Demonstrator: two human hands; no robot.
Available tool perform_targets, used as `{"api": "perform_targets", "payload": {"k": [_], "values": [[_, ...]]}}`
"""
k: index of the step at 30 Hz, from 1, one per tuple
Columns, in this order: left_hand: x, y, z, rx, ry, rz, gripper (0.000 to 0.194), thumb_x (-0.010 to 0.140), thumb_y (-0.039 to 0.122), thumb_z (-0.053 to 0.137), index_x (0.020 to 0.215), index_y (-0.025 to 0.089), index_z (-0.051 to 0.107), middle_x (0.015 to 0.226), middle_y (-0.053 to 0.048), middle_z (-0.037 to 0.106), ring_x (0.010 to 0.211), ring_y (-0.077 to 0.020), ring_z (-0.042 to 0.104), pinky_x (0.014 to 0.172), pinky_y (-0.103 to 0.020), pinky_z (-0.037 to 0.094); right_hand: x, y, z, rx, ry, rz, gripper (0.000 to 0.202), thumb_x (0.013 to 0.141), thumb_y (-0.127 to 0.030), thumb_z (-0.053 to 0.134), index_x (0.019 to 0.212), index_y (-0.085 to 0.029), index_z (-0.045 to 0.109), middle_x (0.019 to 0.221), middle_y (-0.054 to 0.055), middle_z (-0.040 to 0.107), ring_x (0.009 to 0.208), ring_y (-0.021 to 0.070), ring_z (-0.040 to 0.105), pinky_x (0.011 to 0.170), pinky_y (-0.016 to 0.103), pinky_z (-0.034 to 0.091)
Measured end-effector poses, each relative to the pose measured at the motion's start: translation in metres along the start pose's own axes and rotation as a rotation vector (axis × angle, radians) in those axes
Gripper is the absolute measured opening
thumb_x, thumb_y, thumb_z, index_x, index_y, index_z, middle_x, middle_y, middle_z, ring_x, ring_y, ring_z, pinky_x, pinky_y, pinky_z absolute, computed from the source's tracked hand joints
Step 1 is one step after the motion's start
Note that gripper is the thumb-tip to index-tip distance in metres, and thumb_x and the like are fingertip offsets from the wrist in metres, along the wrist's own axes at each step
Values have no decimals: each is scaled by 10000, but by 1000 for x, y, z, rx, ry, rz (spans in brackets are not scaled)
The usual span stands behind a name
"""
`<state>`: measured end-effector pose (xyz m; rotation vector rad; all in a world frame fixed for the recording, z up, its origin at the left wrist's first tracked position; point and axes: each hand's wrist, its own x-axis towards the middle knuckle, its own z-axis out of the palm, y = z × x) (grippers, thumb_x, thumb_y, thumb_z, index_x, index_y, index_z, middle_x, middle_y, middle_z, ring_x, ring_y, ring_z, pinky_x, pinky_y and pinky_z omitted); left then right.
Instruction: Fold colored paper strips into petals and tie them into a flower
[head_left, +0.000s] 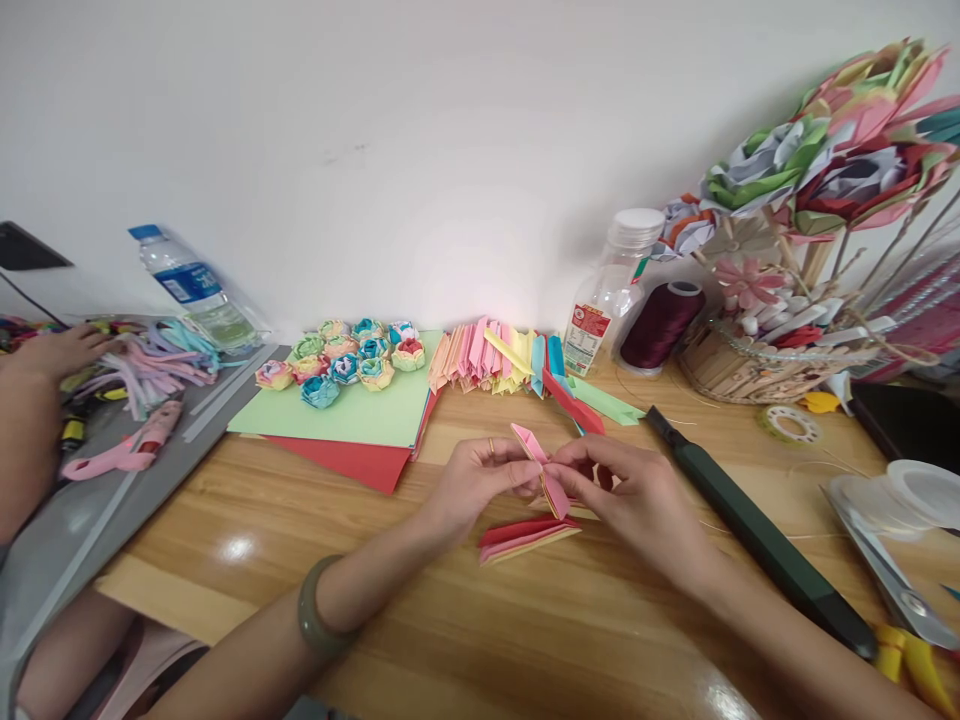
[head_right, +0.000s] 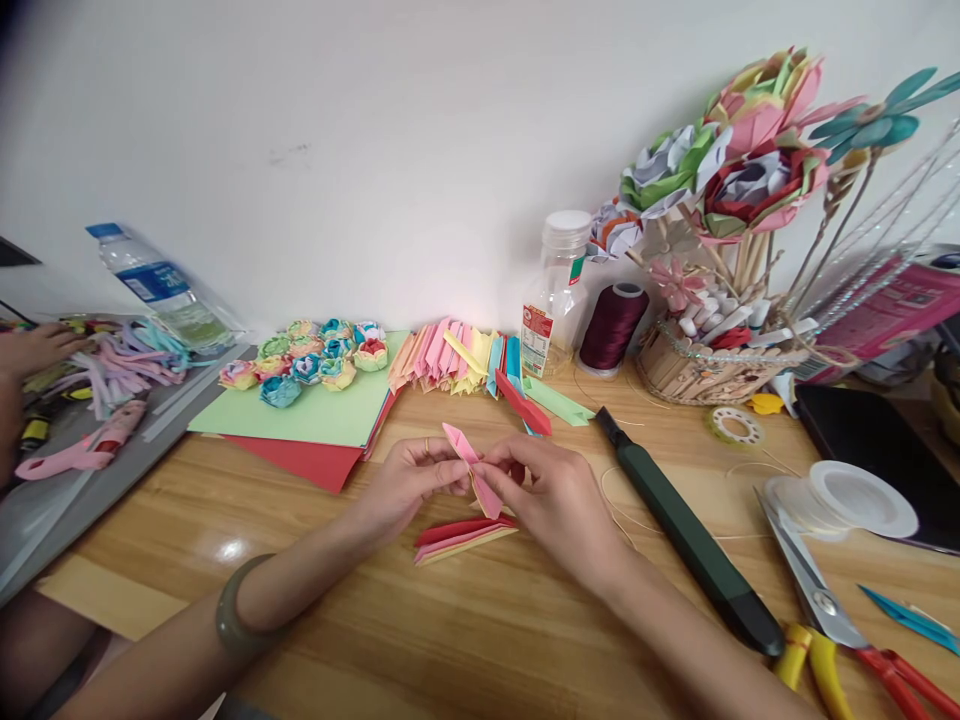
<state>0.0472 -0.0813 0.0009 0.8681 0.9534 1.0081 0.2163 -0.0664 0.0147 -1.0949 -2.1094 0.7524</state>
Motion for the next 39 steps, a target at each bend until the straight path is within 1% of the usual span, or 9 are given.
{"api": "perform_targets", "payload": {"k": [2,5,10,18,21,25,28,34,39], "values": [[0,1,-2,-66,29,-7,148,651,251,677,685,111,646,624,-7,580,587,-71,514,611,-206,421,3,6,-4,-46,73,50,205,836,-343,479,757,-204,607,699,7,642,595,129,550,521,245,384],[2,1,-4,-150,53,-30,164,644,262,683,666,108,629,623,-9,570,578,-67,515,597,-196,427,7,23,-11,-321,224,182,226,828,-382,469,834,-207,612,758,22,638,621,153,560,526,269,379],[4,1,-5,-161,84,-46,190,637,279,684,694,107,628,634,-14,571,569,-70,513,578,-197,427,13,43,-13,-620,142,211,299,818,-441,437,896,-218,620,868,48,615,717,193,591,478,264,348],[4,-1,-6,-145,89,-38,178,654,282,667,694,114,627,641,-8,576,575,-69,517,590,-202,417,18,42,-12,-448,115,337,184,757,-378,509,727,-224,604,758,19,623,640,178,558,490,266,342],[4,-2,-8,-148,91,-28,168,667,278,659,701,117,626,640,-5,575,568,-69,521,577,-201,424,20,41,-15,-278,101,370,184,752,-378,517,677,-219,572,646,0,599,581,161,526,503,266,349],[4,-1,-8,-152,99,-15,162,681,277,648,719,120,628,655,-6,578,574,-70,528,568,-197,438,20,41,-19,33,134,334,214,779,-393,499,688,-203,536,654,-2,590,599,148,522,554,271,382],[4,-1,-6,-170,111,-12,156,677,267,654,738,125,640,691,-12,599,615,-76,548,584,-195,455,16,32,-17,152,159,314,206,787,-383,509,697,-199,501,665,1,588,616,143,531,553,259,396],[4,-1,-3,-198,124,15,150,668,229,666,768,118,653,744,-25,636,650,-84,582,610,-190,480,0,-4,-1,51,58,40,107,825,-268,485,791,-193,552,731,12,590,611,117,526,502,219,409],[5,0,-3,-220,141,18,146,655,228,678,730,112,633,686,-18,635,624,-82,588,592,-178,479,-3,-4,8,-59,73,-126,118,812,-212,508,897,-187,585,844,51,621,760,163,572,646,283,469]]}}
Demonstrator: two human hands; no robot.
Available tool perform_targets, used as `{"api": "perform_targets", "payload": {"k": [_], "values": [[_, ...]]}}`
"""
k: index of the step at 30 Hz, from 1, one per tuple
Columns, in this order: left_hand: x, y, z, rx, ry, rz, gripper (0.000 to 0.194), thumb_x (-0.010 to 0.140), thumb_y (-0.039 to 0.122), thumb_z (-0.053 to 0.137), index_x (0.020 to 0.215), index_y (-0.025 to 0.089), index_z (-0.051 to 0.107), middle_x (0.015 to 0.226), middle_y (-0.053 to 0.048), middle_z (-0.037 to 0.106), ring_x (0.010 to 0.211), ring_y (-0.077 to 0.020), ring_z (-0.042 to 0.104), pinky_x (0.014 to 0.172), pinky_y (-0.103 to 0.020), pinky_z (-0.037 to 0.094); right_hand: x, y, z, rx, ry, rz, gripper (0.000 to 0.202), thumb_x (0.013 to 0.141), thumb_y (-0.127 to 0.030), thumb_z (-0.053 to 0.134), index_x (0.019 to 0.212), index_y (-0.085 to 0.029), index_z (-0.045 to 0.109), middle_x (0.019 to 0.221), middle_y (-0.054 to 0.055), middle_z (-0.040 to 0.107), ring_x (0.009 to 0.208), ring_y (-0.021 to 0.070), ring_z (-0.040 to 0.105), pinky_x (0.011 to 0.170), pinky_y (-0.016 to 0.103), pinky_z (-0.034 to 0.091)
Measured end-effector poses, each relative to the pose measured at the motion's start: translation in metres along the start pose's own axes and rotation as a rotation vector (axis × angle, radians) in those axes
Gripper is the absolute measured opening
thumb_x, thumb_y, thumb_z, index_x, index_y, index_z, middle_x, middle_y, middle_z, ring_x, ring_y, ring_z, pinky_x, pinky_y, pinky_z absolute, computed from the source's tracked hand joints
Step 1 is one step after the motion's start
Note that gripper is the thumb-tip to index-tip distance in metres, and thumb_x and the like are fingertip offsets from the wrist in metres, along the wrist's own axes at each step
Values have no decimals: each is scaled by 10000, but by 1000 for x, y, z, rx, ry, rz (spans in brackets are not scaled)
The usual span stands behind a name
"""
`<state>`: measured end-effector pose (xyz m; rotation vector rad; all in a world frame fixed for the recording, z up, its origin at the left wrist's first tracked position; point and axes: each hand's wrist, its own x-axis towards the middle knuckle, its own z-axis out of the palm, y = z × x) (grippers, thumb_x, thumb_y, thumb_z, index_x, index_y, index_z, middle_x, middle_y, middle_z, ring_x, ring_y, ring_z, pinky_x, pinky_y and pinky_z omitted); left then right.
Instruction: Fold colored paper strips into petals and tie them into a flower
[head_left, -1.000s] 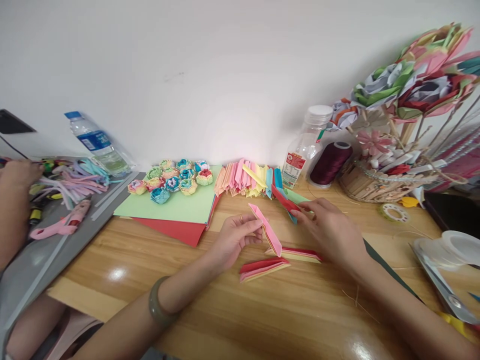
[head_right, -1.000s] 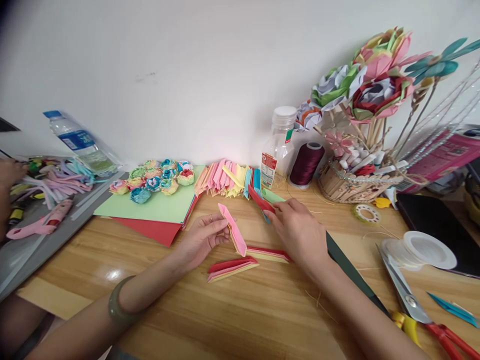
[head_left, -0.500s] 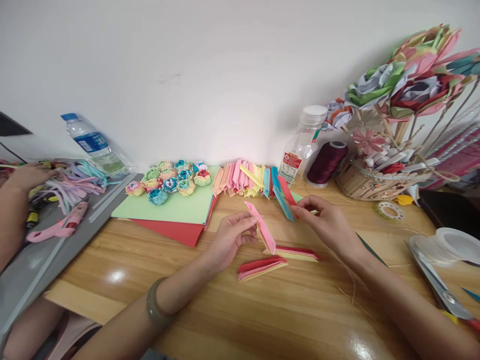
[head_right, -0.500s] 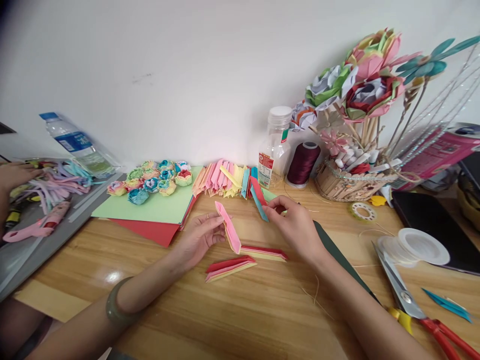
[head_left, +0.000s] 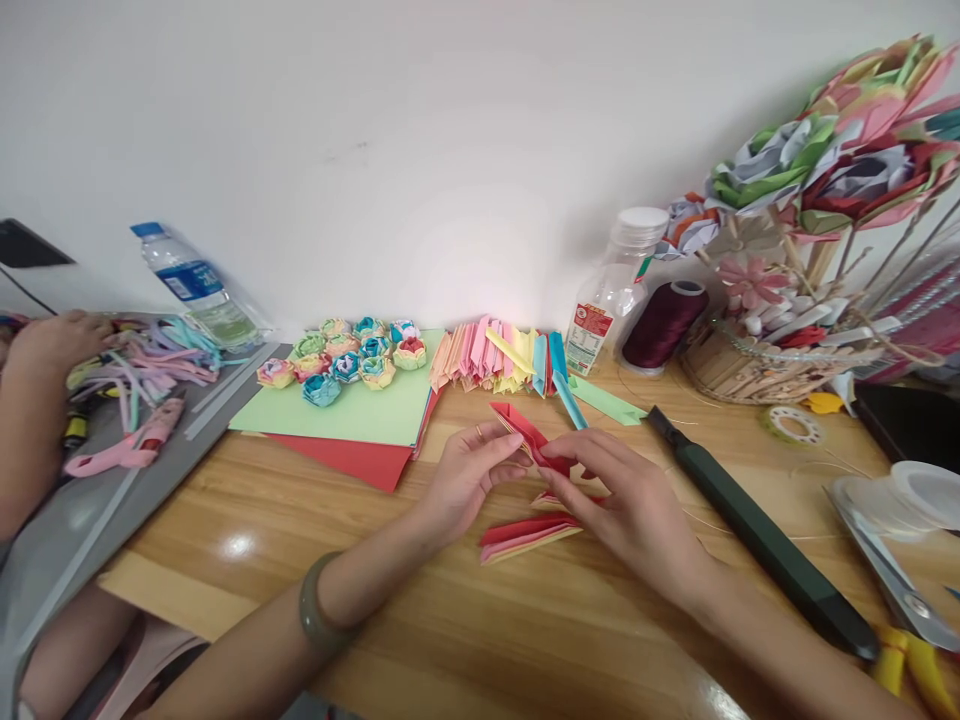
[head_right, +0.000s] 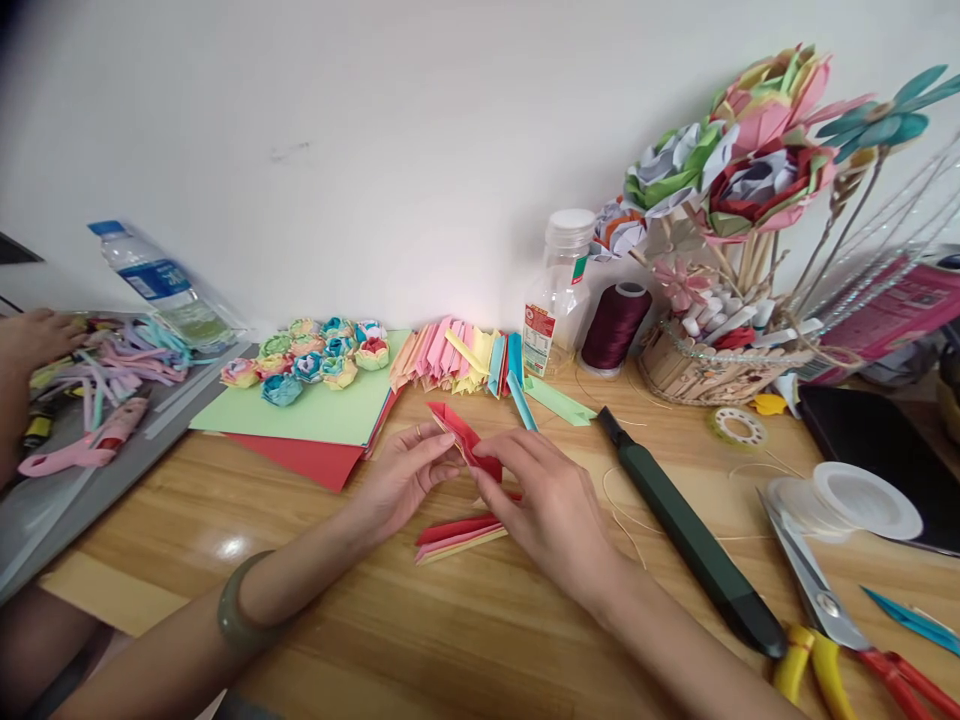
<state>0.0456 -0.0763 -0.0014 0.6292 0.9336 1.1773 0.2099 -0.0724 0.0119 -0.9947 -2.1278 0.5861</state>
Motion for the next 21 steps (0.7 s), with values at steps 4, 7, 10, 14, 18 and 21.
{"api": "perform_targets", "payload": {"k": [4,7,10,14,18,21], "values": [[0,-1,-1,10,-29,24,126,677,226,663,728,118,620,662,-10,628,618,-75,587,591,-167,476,1,5,2,1,-8,-27,112,822,-203,494,889,-193,583,873,56,626,826,178,575,723,318,467],[-1,-1,-1,13,-42,45,123,685,216,657,763,127,622,680,-4,626,620,-70,587,591,-162,472,1,6,2,63,-61,10,114,808,-232,524,910,-198,564,904,52,616,841,172,574,749,311,465],[-2,0,0,27,-52,42,181,691,215,652,849,130,627,696,-7,618,618,-68,582,592,-164,469,0,4,3,177,-171,109,123,811,-271,520,908,-199,544,813,22,608,720,140,575,658,263,481],[-1,3,0,59,-26,90,343,669,192,667,1004,182,595,743,13,591,615,-56,564,610,-174,468,3,2,0,429,-242,288,170,831,-325,470,880,-188,557,779,12,586,683,123,565,598,230,499],[4,5,-6,142,-15,261,449,631,163,691,1052,261,566,881,24,586,683,-66,565,658,-201,477,6,2,-3,649,-221,407,210,792,-371,513,869,-177,537,779,9,541,689,129,585,599,248,523],[8,5,-12,253,-69,339,288,641,182,687,918,204,610,790,10,607,688,-89,571,649,-208,480,7,3,-5,687,-224,407,225,785,-366,523,905,-177,531,793,8,535,683,124,575,638,271,530]]}}
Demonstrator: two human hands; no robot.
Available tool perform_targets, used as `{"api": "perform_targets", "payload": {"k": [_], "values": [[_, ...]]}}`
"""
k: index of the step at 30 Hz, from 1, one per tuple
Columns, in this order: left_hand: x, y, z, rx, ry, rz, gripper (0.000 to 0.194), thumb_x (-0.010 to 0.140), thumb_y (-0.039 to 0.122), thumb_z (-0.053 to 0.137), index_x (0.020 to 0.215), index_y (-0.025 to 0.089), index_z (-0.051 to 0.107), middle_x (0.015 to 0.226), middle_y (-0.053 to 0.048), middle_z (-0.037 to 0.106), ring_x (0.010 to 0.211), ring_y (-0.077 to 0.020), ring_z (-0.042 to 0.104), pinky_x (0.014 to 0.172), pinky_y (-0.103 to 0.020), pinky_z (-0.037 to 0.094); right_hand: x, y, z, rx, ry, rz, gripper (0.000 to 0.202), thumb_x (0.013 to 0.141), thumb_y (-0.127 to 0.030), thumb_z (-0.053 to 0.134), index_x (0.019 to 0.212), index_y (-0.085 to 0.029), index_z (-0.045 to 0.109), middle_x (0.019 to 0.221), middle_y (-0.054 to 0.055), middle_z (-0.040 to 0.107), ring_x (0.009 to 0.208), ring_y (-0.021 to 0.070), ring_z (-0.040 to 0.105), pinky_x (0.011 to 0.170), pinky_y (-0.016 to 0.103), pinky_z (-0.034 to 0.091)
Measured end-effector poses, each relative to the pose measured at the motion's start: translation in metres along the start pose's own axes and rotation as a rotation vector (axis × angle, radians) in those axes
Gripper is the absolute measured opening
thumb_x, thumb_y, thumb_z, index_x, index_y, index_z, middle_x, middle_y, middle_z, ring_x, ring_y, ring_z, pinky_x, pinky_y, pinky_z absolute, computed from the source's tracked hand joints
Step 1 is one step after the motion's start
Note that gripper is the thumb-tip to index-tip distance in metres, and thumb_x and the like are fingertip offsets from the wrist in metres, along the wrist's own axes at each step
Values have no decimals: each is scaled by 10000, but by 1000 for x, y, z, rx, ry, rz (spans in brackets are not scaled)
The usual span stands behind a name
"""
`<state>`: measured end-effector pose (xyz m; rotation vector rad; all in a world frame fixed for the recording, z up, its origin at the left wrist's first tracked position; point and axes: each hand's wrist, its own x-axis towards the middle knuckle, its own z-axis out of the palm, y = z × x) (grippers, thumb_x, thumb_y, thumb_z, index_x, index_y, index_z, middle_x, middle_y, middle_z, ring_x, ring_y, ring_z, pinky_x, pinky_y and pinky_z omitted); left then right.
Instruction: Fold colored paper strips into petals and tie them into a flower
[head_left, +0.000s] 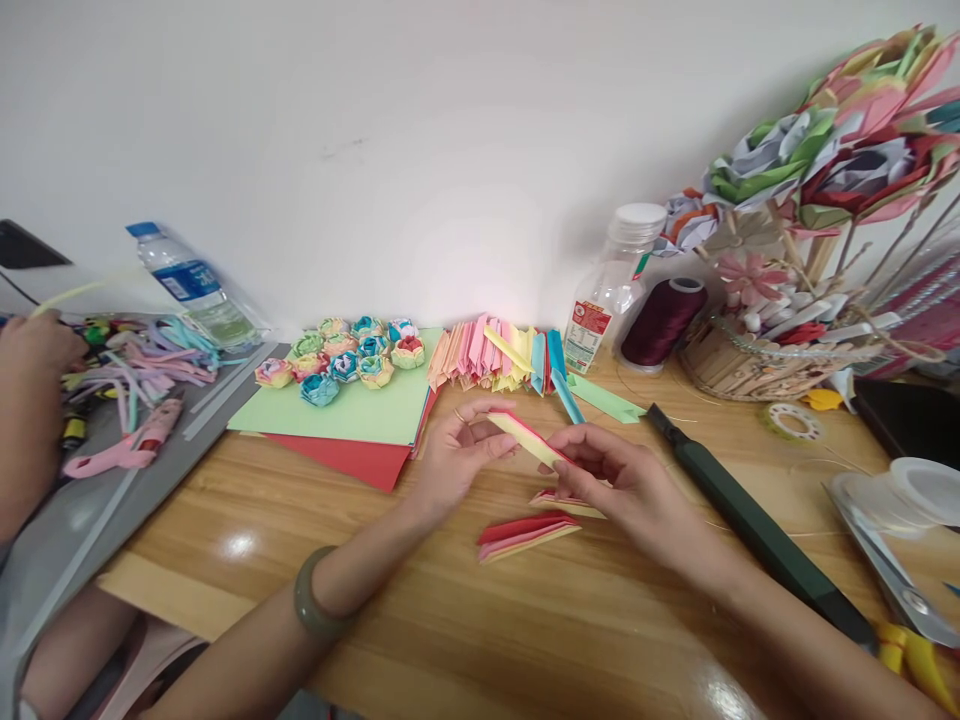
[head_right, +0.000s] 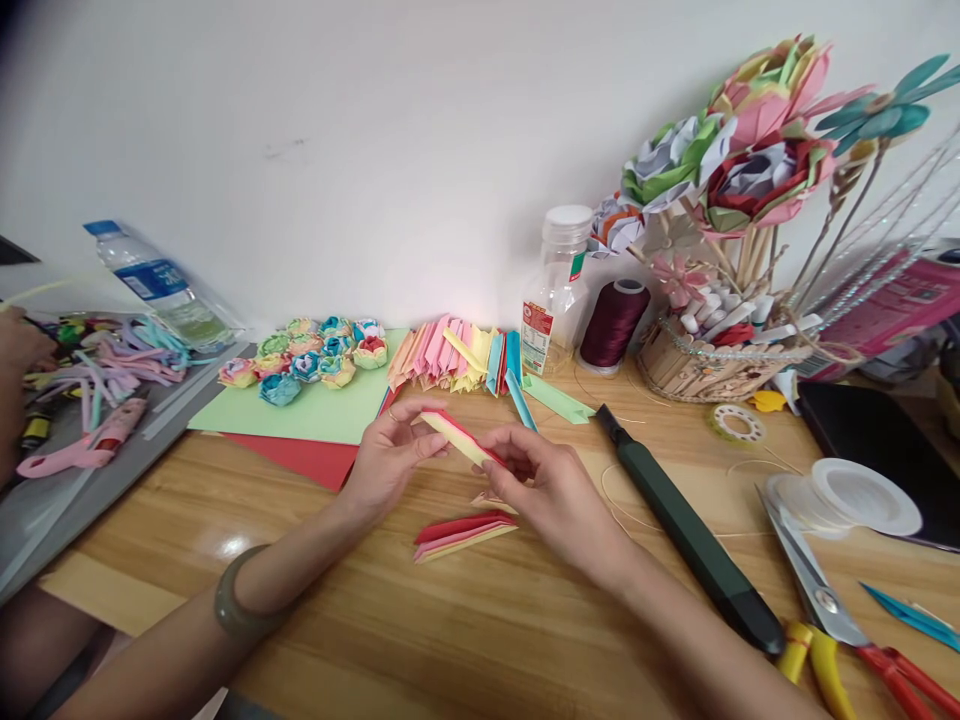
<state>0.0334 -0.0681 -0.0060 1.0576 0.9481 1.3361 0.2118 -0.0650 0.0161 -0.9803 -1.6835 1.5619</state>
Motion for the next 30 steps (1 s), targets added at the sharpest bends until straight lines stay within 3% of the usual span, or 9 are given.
{"api": "perform_targets", "payload": {"k": [6,18,24,30], "values": [[3,-2,-5,71,46,4,150,639,220,688,731,154,589,863,-15,625,708,-91,578,602,-187,482,-2,-1,-8,-141,56,-27,283,820,-384,465,964,-165,571,666,-13,516,620,117,519,591,239,476],[-2,-1,0,140,1,-1,281,622,244,697,875,157,609,698,1,660,590,-96,610,595,-215,500,6,3,-15,-252,79,-158,296,859,-337,422,1009,-146,591,666,4,553,647,126,525,616,235,417],[-3,-2,1,190,65,-31,246,642,307,674,787,119,611,617,-23,660,565,-126,613,584,-256,506,5,5,-16,-279,37,-177,312,872,-325,394,1025,-138,591,645,0,542,618,118,510,589,227,401],[-5,-2,1,167,52,-41,225,644,307,674,742,125,586,605,-17,656,566,-126,614,589,-259,497,5,5,-16,-309,36,-193,292,875,-323,394,996,-152,597,641,-3,535,617,122,505,593,233,392]]}}
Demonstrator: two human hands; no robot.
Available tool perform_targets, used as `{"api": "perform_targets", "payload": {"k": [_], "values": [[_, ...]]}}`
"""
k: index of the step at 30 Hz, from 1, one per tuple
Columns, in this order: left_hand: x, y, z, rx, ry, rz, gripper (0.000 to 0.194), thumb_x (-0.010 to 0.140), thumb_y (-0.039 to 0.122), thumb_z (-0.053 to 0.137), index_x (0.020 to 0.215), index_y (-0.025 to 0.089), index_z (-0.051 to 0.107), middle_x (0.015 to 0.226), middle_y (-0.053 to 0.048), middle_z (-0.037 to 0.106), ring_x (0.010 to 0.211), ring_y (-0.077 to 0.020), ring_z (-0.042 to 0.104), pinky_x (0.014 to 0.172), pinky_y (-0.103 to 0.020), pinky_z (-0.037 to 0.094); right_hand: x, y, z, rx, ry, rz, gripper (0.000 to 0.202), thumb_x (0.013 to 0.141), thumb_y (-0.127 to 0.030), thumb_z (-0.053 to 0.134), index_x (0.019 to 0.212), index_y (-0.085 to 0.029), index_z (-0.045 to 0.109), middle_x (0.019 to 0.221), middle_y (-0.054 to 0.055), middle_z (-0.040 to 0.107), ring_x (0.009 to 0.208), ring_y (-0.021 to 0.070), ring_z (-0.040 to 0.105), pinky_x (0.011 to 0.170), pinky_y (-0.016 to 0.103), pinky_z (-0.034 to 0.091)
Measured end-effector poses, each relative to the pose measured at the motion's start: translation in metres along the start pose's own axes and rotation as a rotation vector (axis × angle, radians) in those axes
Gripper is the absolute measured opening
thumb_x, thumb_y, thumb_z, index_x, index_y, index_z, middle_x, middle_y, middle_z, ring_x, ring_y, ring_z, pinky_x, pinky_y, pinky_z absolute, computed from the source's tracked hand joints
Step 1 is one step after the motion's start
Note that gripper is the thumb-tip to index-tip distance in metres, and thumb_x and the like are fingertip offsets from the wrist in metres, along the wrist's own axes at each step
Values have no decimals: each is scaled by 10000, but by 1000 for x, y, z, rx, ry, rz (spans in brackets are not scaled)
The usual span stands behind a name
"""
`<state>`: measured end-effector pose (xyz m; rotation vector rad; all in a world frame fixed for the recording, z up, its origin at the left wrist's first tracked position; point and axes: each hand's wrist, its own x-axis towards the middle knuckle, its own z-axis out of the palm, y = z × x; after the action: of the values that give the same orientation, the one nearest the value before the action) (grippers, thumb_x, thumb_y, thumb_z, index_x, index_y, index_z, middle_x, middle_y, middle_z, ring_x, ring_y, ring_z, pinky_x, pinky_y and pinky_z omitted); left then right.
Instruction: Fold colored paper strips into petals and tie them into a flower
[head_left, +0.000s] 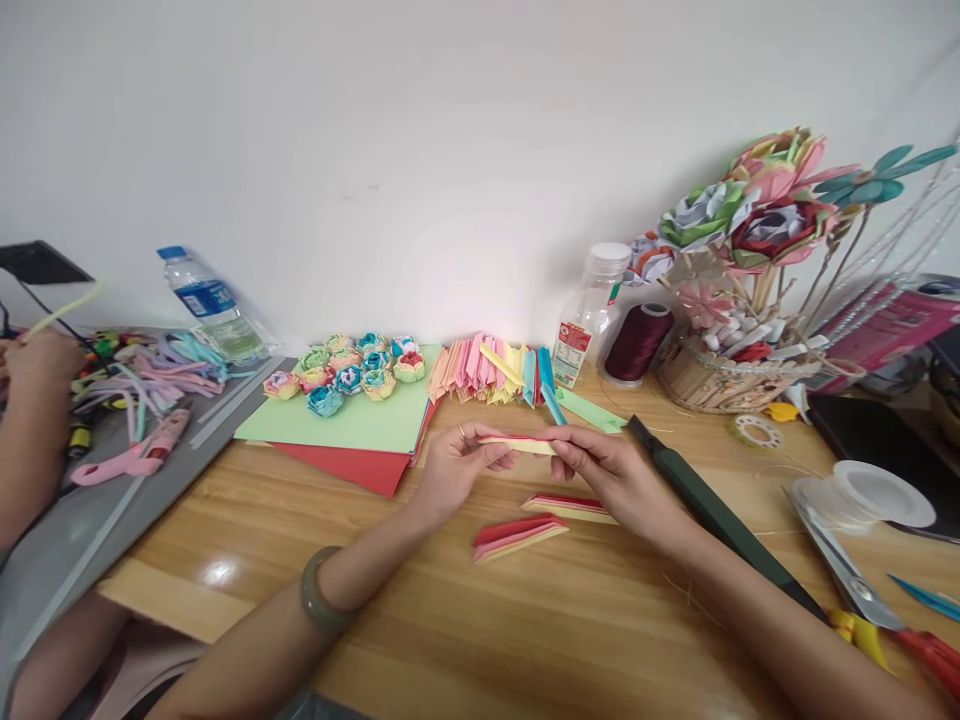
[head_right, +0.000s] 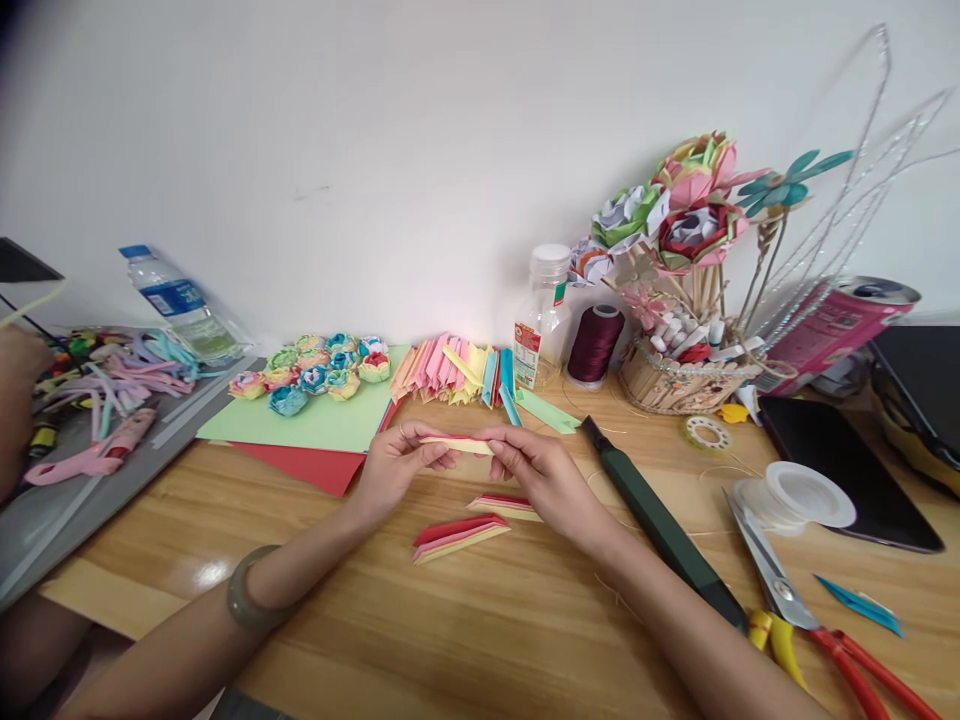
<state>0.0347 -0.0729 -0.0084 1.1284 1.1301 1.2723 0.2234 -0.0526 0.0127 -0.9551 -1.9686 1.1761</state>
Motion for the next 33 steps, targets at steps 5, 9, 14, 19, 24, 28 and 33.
{"api": "perform_targets", "payload": {"k": [5,9,14,19,24,28,33], "values": [[0,-2,1,-51,-30,-21,228,657,322,664,736,135,561,647,-21,670,598,-127,622,627,-266,491,-1,0,2,-2,24,-21,280,884,-319,380,971,-150,585,628,-8,519,616,122,496,595,233,388],[-3,-2,5,-79,-58,-25,222,656,311,667,724,137,546,638,-11,658,608,-123,618,632,-260,485,-4,-3,4,-10,29,-64,237,859,-323,439,972,-158,567,757,23,578,738,139,539,675,240,413],[-7,2,9,-24,-102,4,198,684,307,639,705,132,551,643,-16,645,621,-115,601,625,-246,469,-6,-2,7,1,39,-71,220,836,-332,479,941,-163,572,907,59,613,845,164,557,727,257,427],[-9,2,10,55,-88,59,177,656,276,663,682,137,555,686,-13,629,657,-121,595,639,-250,462,-6,-2,10,10,12,-25,247,836,-362,459,856,-152,587,802,47,601,740,151,557,669,254,455],[-11,2,11,144,-64,157,148,683,271,638,653,141,574,681,-21,626,659,-120,580,651,-250,457,-9,-4,11,-14,28,10,302,831,-388,452,874,-139,617,761,48,606,664,147,557,596,252,473],[-10,1,10,155,-80,127,161,704,297,617,724,140,588,680,-18,619,647,-121,579,642,-248,465,-10,-1,9,-147,46,-83,341,859,-354,423,1087,-170,597,857,61,652,695,156,577,609,270,472],[-8,0,9,226,-213,9,309,763,296,538,1020,136,599,787,-46,663,679,-135,601,676,-258,467,-9,0,8,-208,-17,-151,301,882,-310,391,1007,-182,633,902,62,666,796,174,599,678,277,469]]}}
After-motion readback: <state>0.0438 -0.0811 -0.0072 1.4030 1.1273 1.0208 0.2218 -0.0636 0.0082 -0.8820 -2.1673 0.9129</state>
